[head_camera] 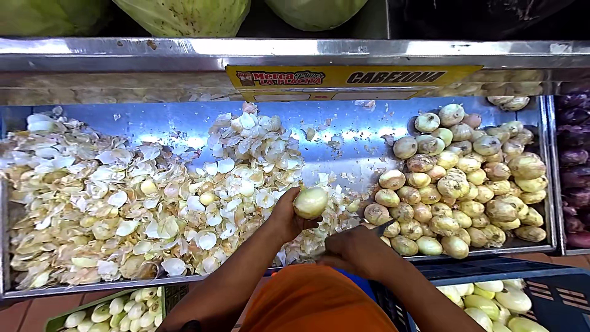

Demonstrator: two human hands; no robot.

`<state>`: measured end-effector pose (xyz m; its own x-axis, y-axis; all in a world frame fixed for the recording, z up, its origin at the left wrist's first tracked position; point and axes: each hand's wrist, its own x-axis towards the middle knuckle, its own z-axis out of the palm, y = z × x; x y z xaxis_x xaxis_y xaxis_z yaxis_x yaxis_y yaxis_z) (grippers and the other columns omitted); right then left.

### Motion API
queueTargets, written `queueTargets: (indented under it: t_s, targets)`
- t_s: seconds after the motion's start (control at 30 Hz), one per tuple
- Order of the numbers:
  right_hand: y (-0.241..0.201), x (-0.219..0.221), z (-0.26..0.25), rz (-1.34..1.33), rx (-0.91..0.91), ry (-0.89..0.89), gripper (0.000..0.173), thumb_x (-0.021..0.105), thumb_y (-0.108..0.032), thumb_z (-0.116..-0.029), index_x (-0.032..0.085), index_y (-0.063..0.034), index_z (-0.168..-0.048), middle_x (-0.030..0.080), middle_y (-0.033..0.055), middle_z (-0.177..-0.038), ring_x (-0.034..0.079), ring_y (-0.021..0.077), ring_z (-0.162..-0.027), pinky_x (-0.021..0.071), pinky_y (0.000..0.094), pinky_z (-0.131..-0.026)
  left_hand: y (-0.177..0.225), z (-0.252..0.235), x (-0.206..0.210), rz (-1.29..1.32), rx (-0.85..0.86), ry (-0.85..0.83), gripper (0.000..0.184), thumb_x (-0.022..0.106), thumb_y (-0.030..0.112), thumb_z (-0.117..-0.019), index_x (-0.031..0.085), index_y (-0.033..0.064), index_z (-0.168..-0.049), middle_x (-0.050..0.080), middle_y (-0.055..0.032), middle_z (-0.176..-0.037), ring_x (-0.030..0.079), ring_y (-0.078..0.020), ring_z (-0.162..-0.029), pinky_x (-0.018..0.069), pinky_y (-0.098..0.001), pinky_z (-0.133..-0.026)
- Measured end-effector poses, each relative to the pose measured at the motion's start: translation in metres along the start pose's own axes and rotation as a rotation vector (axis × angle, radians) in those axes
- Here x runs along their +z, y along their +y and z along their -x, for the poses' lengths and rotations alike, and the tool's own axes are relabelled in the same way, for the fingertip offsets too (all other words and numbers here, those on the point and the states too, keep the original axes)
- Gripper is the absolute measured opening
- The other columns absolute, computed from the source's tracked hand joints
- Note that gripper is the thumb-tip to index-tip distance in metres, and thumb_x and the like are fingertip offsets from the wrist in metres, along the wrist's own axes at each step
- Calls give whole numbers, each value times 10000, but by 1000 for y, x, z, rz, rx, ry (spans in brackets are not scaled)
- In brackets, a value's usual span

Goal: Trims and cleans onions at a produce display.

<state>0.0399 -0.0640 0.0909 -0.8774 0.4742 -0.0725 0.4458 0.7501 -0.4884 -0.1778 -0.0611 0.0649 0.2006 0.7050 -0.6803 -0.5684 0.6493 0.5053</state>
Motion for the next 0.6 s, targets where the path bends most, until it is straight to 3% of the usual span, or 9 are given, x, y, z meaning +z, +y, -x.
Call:
queueTargets:
  t_s: [0.07,0.13,0.23,0.27,0.4,0.47,0.6]
  targets:
    - [11,-6,0,-74,165,168,359,634,-472,-984,700,-133,-888,640,4,-697,644,167,-609,562,429,-563,2,1,1,-53,2,-48,815,235,761,-990,533,113,-1385,665,-187,-1152,690,-273,-846,585,-387,-687]
    - [23,-15,-5,-130,363,212,392,731,-538,-902,694,-149,-931,601,-19,-692,590,155,-601,540,431,-578,2,4,3,-99,-9,-90,941,204,858,-916,534,122,-1399,669,-172,-1162,693,-270,-892,591,-399,-727]
    - [32,-22,-15,-152,494,123,592,778,-697,-769,645,-154,-963,564,-22,-705,567,158,-625,532,433,-616,-1,5,8,-79,-37,-126,809,348,758,-974,552,79,-1364,663,-189,-1162,694,-287,-939,599,-428,-791]
    - [32,-19,-16,-122,471,146,606,745,-728,-777,645,-148,-923,559,-15,-689,564,165,-612,521,438,-596,-3,5,10,-46,-51,-116,739,396,697,-999,569,64,-1338,668,-195,-1146,702,-290,-936,606,-431,-803]
    - [21,6,-18,233,269,362,621,476,-704,-968,587,-154,-701,504,-7,-552,562,177,-482,445,394,-424,-12,5,20,122,-46,23,607,451,606,-1018,589,76,-1279,678,-180,-1064,702,-269,-857,606,-408,-740]
    - [14,10,-15,228,197,275,635,427,-689,-998,610,-146,-725,518,6,-553,579,192,-492,467,411,-434,-19,1,17,109,12,60,590,450,605,-1017,608,90,-1259,687,-158,-1055,697,-252,-862,593,-402,-727]
    - [4,-1,-7,132,46,-31,682,336,-704,-1018,629,-128,-800,538,31,-579,608,219,-548,487,432,-503,-28,0,12,-10,14,83,594,458,589,-1026,606,74,-1281,684,-156,-1094,683,-264,-954,575,-439,-825]
